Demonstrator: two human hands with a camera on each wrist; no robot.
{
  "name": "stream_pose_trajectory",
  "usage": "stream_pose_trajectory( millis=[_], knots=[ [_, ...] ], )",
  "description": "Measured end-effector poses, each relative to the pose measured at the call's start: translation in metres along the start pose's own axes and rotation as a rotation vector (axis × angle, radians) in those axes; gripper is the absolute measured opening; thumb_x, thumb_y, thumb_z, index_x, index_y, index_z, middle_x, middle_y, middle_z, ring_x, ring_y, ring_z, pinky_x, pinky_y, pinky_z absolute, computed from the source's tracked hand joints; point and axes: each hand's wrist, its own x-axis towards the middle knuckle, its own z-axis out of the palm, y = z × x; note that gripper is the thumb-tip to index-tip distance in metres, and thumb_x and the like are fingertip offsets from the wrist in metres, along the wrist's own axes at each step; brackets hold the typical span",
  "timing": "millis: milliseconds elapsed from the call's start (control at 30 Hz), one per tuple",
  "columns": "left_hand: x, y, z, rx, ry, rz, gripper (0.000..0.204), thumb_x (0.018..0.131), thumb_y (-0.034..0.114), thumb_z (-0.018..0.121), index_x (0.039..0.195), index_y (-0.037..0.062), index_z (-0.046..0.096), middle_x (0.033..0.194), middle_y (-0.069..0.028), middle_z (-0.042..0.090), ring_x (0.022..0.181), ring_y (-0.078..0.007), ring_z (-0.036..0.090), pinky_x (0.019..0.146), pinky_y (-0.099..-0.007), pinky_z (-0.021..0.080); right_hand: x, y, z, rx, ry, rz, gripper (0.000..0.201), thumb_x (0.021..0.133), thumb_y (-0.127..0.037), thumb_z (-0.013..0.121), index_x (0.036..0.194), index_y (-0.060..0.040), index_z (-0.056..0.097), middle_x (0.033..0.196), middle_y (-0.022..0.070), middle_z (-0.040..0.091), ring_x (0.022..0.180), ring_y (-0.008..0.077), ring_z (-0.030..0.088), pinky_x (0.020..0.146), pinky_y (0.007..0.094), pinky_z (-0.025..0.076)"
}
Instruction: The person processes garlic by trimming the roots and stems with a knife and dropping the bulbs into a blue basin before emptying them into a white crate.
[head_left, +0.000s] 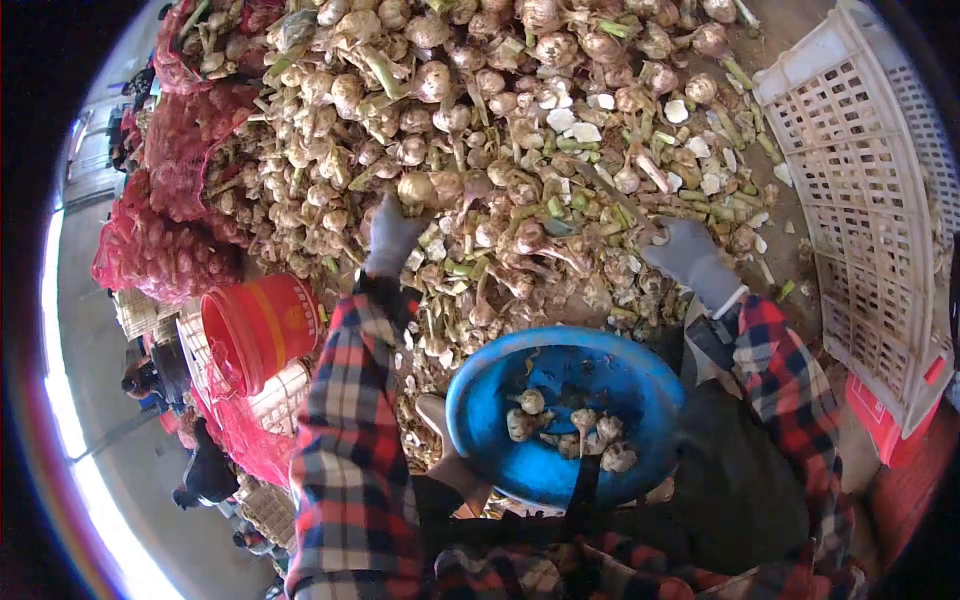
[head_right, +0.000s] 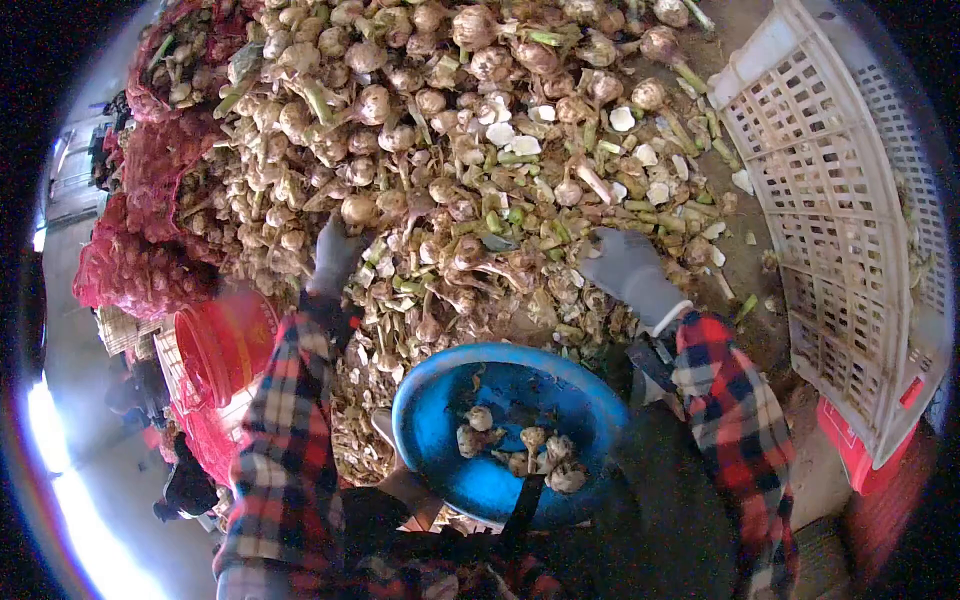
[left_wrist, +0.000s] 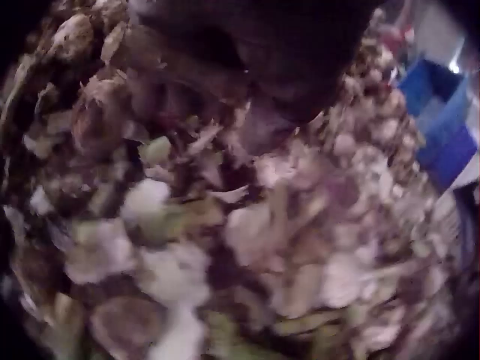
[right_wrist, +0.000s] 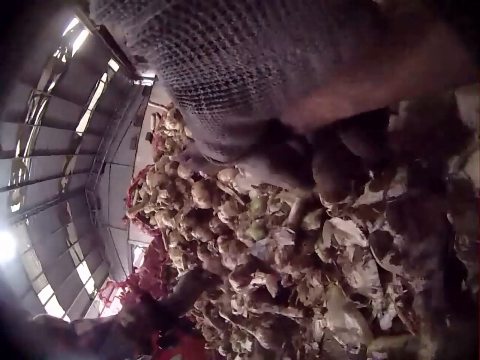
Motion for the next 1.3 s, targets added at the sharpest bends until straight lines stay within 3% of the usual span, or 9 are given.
stream_pose_trajectory(
  millis=[233, 300, 733, 800, 1000, 1100, 1133, 1167, 1300],
  knots=[
    [-0.07, 0.055, 0.044, -0.984, -0.232, 0.16, 0.023, 0.069, 0.005, 0.059, 0.091, 0.0019, 0.053, 0.081, -0.0051, 0.057, 0.067, -0.0133, 0.054, 0.057, -0.0252, 0.045, -0.022, -0.058, -0.002, -0.007, 0.106, -0.502, 0.024, 0.067, -0.03, 0.052, 0.086, -0.0145, 0.057, 0.077, 0.0092, 0.059, 0.071, 0.0262, 0.057, 0.065, 0.035, 0.045],
    [-0.078, 0.059, 0.052, -0.013, 0.081, 0.798, 0.028, 0.071, 0.02, 0.06, 0.095, 0.0067, 0.054, 0.091, -0.005, 0.057, 0.081, -0.0187, 0.053, 0.07, -0.0303, 0.044, -0.029, -0.066, -0.005, -0.017, 0.128, -0.621, 0.026, 0.068, -0.031, 0.05, 0.089, -0.0166, 0.056, 0.078, 0.0088, 0.059, 0.072, 0.0256, 0.057, 0.066, 0.0373, 0.045],
    [-0.114, 0.106, 0.033, -0.759, -0.038, 0.375, 0.031, 0.066, 0.011, 0.06, 0.095, 0.0048, 0.053, 0.089, -0.0068, 0.055, 0.079, -0.0204, 0.054, 0.072, -0.0299, 0.043, -0.01, -0.014, -0.011, -0.165, -0.022, -0.314, 0.036, 0.066, -0.027, 0.053, 0.101, -0.0184, 0.051, 0.08, 0.0101, 0.058, 0.076, 0.0261, 0.057, 0.068, 0.0373, 0.045],
    [-0.119, 0.115, 0.015, -0.682, 0.034, 0.448, 0.039, 0.063, 0.009, 0.063, 0.099, 0.0032, 0.049, 0.091, -0.0088, 0.055, 0.082, -0.0215, 0.054, 0.075, -0.0309, 0.043, 0.003, 0.015, -0.011, 0.047, 0.073, 0.015, 0.039, 0.068, -0.029, 0.056, 0.102, -0.0119, 0.052, 0.078, 0.0088, 0.059, 0.074, 0.0217, 0.057, 0.068, 0.0356, 0.044],
    [-0.097, 0.159, 0.021, -0.273, 0.029, 0.688, 0.049, 0.067, 0.012, 0.06, 0.111, 0.0028, 0.039, 0.102, -0.0152, 0.046, 0.091, -0.0245, 0.048, 0.074, -0.0335, 0.042, -0.028, -0.032, -0.018, 1.638, -0.315, -0.241, 0.029, 0.072, -0.025, 0.06, 0.09, -0.0023, 0.056, 0.079, 0.0031, 0.057, 0.069, 0.0111, 0.054, 0.065, 0.0217, 0.043],
    [-0.097, 0.153, 0.036, -0.938, 0.204, 0.224, 0.044, 0.07, 0.011, 0.058, 0.11, 0.005, 0.04, 0.104, -0.0123, 0.046, 0.093, -0.0213, 0.047, 0.074, -0.032, 0.042, -0.028, -0.036, -0.033, 1.501, -0.231, -0.318, 0.027, 0.071, -0.023, 0.061, 0.088, -0.0023, 0.057, 0.079, 0.0038, 0.058, 0.069, 0.0104, 0.055, 0.065, 0.022, 0.044],
    [-0.104, 0.148, 0.038, -1.436, -0.179, -0.205, 0.037, 0.073, 0.009, 0.056, 0.107, 0.0055, 0.042, 0.101, -0.0106, 0.048, 0.09, -0.0169, 0.048, 0.072, -0.0294, 0.043, -0.029, -0.037, -0.033, 1.355, -0.198, -0.328, 0.029, 0.069, -0.024, 0.063, 0.086, -0.0017, 0.057, 0.078, 0.0048, 0.059, 0.07, 0.0108, 0.055, 0.065, 0.0225, 0.044],
    [-0.109, 0.137, 0.048, -0.668, -0.219, 0.274, 0.032, 0.075, 0.013, 0.056, 0.104, 0.0045, 0.044, 0.096, -0.0099, 0.052, 0.083, -0.0164, 0.052, 0.069, -0.0271, 0.044, -0.018, -0.034, -0.025, 1.111, -0.145, -0.266, 0.034, 0.064, -0.026, 0.067, 0.087, -0.0028, 0.058, 0.079, 0.0045, 0.059, 0.07, 0.0114, 0.055, 0.066, 0.023, 0.044],
    [-0.107, 0.136, 0.077, -0.761, -0.079, 0.443, 0.029, 0.073, -0.003, 0.051, 0.101, 0.0013, 0.044, 0.089, -0.0101, 0.055, 0.074, -0.0166, 0.055, 0.066, -0.0269, 0.045, -0.012, -0.033, -0.025, 0.57, -0.185, -0.404, 0.043, 0.058, -0.033, 0.064, 0.094, -0.0119, 0.058, 0.081, 0.0072, 0.06, 0.075, 0.0172, 0.057, 0.073, 0.0265, 0.043]
  ],
)
